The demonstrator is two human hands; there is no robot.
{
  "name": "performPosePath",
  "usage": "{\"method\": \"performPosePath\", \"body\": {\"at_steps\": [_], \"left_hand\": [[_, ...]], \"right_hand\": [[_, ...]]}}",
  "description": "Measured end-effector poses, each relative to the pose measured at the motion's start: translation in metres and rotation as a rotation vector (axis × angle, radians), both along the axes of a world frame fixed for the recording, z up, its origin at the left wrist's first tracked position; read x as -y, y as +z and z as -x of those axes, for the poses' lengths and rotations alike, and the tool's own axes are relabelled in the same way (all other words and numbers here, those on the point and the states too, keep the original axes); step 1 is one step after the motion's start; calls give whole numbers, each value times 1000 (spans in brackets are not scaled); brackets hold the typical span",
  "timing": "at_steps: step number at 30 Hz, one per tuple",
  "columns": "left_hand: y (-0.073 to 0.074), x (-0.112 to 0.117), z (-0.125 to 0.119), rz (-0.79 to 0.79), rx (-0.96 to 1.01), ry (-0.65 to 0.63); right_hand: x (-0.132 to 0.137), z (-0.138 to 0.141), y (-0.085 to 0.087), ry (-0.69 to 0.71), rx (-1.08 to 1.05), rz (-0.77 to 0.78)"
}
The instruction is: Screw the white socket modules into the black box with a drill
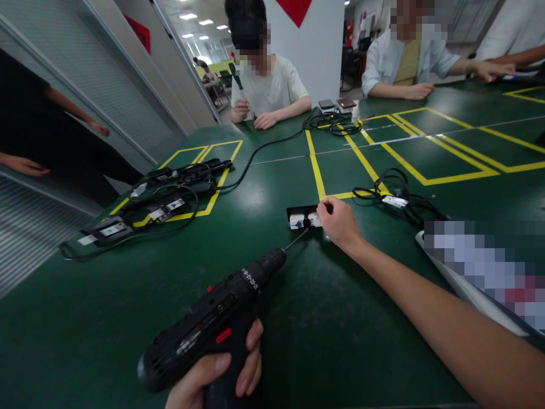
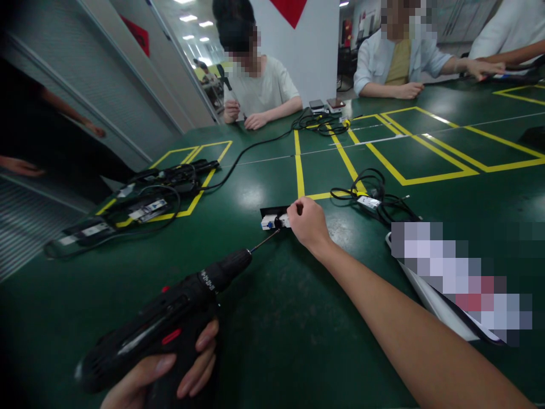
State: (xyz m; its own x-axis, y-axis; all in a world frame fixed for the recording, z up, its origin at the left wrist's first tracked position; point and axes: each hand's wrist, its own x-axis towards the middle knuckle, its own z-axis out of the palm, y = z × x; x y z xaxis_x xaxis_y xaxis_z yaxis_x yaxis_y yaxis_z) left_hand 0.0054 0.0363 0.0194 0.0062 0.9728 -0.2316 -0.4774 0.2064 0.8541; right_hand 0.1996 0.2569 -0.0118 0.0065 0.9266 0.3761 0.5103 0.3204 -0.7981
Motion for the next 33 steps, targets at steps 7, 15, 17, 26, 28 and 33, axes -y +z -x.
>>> {"method": "performPosePath", "body": {"at_steps": [7, 15, 17, 26, 28, 33], "left_hand": [[4, 0, -3, -15, 17, 1], [-2, 0, 2, 3, 21, -20], [-4, 0, 3, -11, 7, -32], [-3, 1, 1, -22, 0, 6], [-3, 0, 1, -22, -3, -2], [-2, 0, 2, -28, -20, -15]], "right_hand": [[1, 0, 2, 9, -6, 12], [1, 0, 2, 6, -3, 5], [0, 0, 1, 2, -1, 2], [0, 0, 1, 6, -3, 2], [0, 0, 2, 10, -6, 4], [0, 0, 1, 9, -4, 7]]}}
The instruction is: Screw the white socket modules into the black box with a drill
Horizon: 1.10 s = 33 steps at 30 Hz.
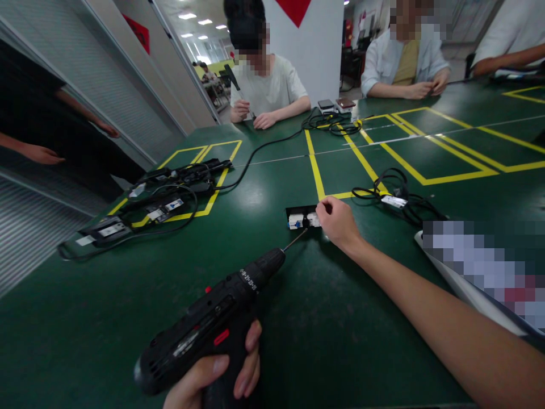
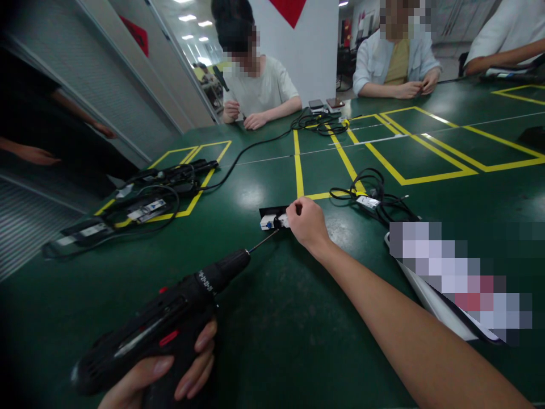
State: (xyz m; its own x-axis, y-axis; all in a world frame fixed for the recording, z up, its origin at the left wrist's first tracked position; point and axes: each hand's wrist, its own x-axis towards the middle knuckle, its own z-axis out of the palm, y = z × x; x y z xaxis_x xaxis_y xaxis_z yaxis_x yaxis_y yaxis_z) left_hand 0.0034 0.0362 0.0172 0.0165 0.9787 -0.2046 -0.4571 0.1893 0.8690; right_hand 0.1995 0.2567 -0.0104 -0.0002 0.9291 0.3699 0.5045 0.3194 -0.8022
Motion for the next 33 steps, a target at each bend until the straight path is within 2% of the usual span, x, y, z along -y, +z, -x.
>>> {"method": "performPosePath", "body": {"at_steps": [18, 33], "left_hand": [[2, 1, -3, 32, 47, 43], [2, 0, -2, -2, 23, -2]], "right_hand": [[0, 0, 0, 2, 4, 0], [1, 0, 0, -2, 3, 0]]}}
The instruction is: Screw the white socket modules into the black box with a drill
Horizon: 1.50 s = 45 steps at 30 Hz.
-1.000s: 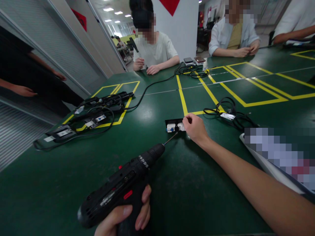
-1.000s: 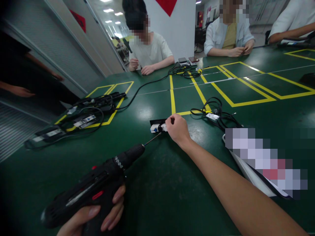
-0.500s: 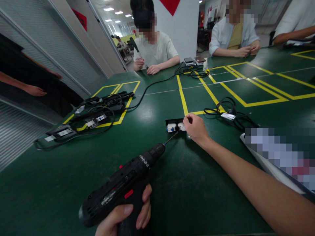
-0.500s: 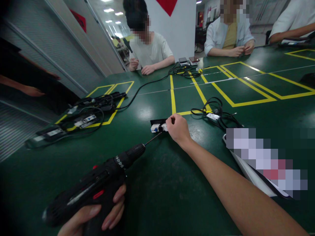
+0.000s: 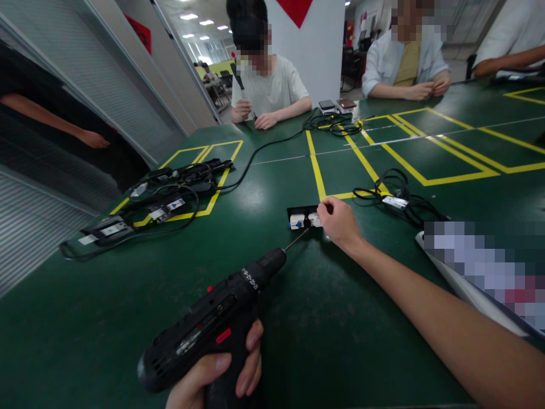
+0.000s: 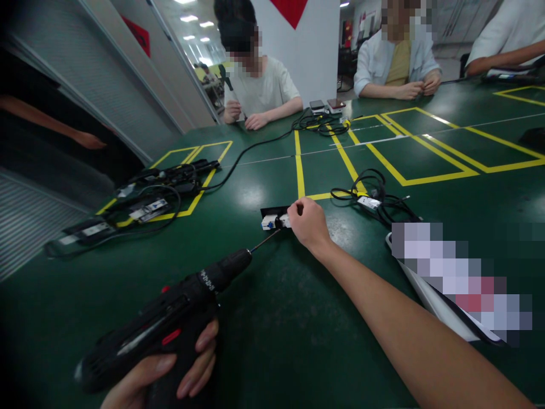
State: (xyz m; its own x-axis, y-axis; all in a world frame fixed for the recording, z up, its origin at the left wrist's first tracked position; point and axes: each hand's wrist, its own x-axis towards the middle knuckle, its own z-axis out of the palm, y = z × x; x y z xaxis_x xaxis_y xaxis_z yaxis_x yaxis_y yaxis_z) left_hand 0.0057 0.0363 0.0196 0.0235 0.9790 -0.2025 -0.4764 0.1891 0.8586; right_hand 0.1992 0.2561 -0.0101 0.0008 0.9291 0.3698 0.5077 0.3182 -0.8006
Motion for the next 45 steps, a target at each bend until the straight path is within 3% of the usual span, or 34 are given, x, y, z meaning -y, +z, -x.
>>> {"method": "performPosePath", "body": {"at_steps": [12, 23, 45], "left_hand": [[-4, 1, 3, 6, 21, 4], [0, 1, 2, 22, 14, -26], [2, 1, 0, -5, -26, 31]], "right_hand": [[-2, 0, -1, -6, -10, 1], [-1, 0, 0, 8, -13, -1], [-1, 0, -3, 11, 3, -15]]}}
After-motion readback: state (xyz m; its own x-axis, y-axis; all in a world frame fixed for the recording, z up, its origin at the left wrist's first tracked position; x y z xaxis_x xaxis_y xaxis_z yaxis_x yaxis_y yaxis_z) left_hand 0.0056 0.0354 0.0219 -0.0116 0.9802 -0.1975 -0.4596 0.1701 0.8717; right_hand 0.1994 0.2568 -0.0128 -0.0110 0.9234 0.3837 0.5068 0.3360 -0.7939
